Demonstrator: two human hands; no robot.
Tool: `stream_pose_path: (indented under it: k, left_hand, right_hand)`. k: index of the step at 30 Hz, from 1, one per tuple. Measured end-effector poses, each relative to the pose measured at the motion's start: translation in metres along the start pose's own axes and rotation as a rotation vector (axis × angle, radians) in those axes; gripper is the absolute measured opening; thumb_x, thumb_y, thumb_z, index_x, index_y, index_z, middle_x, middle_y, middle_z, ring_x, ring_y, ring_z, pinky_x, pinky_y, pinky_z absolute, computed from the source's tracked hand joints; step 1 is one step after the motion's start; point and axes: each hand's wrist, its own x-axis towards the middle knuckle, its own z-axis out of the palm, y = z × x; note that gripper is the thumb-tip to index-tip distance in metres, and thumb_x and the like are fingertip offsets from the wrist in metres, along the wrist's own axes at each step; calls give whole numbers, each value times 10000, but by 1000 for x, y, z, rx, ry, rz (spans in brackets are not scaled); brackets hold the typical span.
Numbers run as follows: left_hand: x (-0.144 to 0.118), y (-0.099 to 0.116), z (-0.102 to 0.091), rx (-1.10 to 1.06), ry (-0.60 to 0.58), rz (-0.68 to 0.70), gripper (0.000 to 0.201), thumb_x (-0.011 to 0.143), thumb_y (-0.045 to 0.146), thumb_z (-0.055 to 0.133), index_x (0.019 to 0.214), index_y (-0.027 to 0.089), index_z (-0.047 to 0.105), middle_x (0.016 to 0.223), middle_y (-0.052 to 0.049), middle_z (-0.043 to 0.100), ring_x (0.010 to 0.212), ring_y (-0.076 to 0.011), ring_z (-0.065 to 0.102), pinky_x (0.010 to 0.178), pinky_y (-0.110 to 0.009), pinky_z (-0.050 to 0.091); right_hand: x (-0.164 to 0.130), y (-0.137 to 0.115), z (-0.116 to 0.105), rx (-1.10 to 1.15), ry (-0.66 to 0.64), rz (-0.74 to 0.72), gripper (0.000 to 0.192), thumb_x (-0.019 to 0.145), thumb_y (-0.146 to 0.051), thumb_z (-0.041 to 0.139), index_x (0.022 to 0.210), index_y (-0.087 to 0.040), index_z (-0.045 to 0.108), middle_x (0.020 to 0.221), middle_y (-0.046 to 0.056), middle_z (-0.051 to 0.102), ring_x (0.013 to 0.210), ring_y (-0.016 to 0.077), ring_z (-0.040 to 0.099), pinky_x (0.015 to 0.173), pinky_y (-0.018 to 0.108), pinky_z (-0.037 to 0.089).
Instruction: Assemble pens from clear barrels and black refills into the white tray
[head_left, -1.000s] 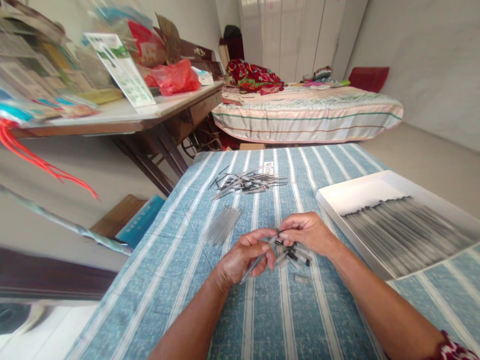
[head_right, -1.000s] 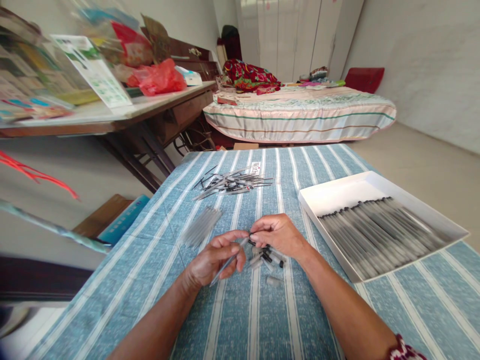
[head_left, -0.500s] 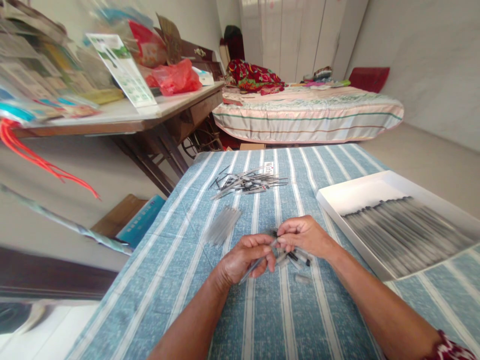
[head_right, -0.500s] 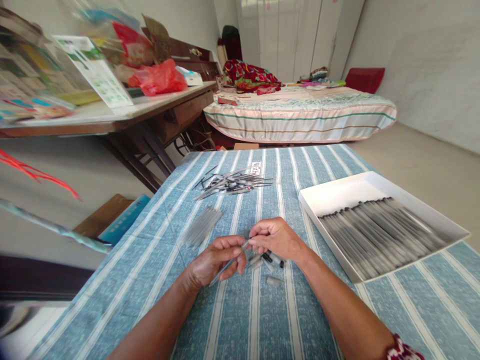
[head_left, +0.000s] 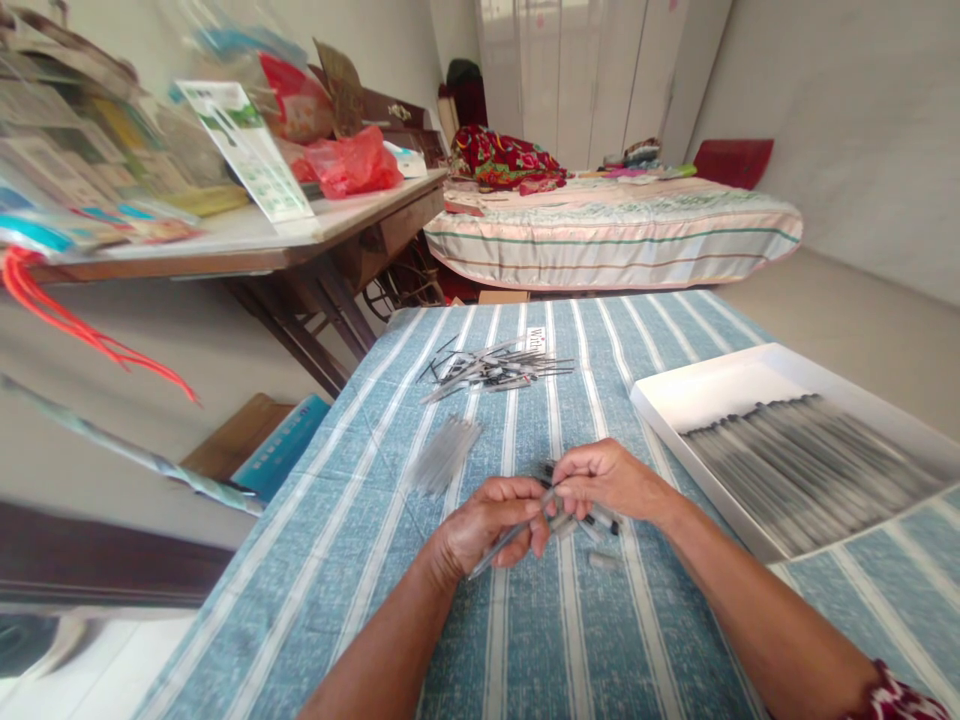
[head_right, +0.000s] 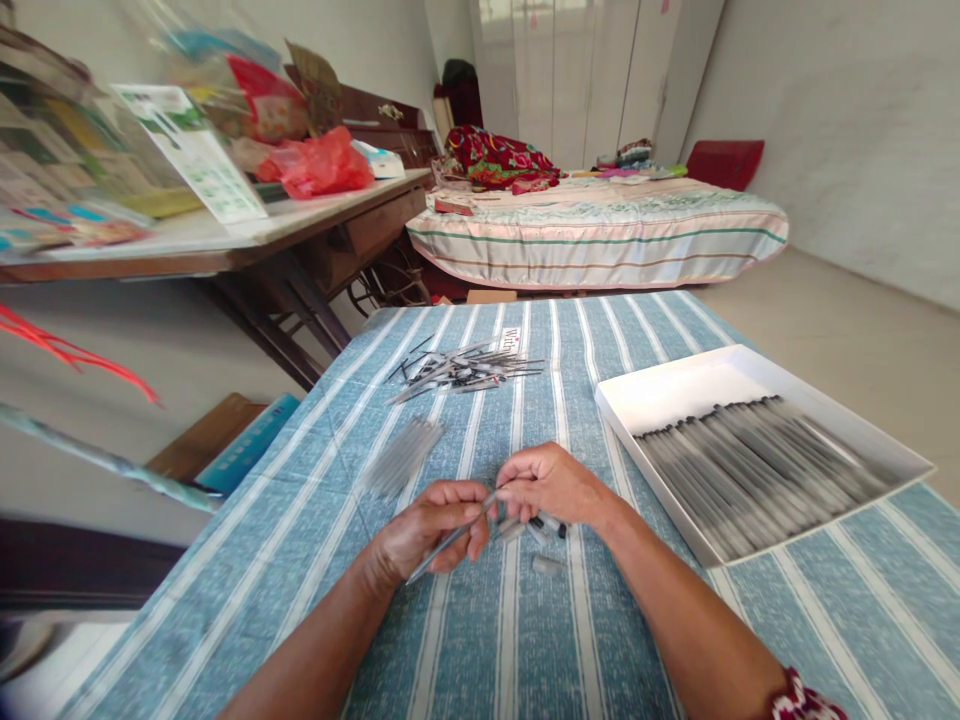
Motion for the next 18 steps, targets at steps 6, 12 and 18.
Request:
stream_pose_path:
  k: [6, 12, 18]
  left_hand:
    - [0, 0, 1, 4, 32, 27, 244, 780, 329, 560, 861, 100, 564, 581, -40, 627, 271, -44, 395, 280, -160, 215]
    - [2, -3, 3, 17, 55, 40, 212, 754, 296, 601, 837, 106, 559, 596, -37, 640, 281, -38, 400, 293, -159, 232]
    - [3, -4, 4, 19, 80, 69, 168, 760, 250, 579, 847, 110, 548, 604, -41, 646, 286, -43, 406, 297, -159, 244]
  right_hand:
    - [1, 2, 3, 28, 41, -30, 295, 741, -417, 599, 729, -122, 601, 543, 0, 615, 431, 71, 538, 431, 177, 428]
    - [1, 0, 6, -123, 56, 7, 369, 783, -469, 526, 625, -136, 554, 471, -17, 568, 379, 60, 493, 384, 160, 376]
    - [-1, -3, 3, -229, 72, 17, 434, 809, -507, 462, 604, -133, 546, 457, -18, 530, 369, 54, 456, 377, 162, 351]
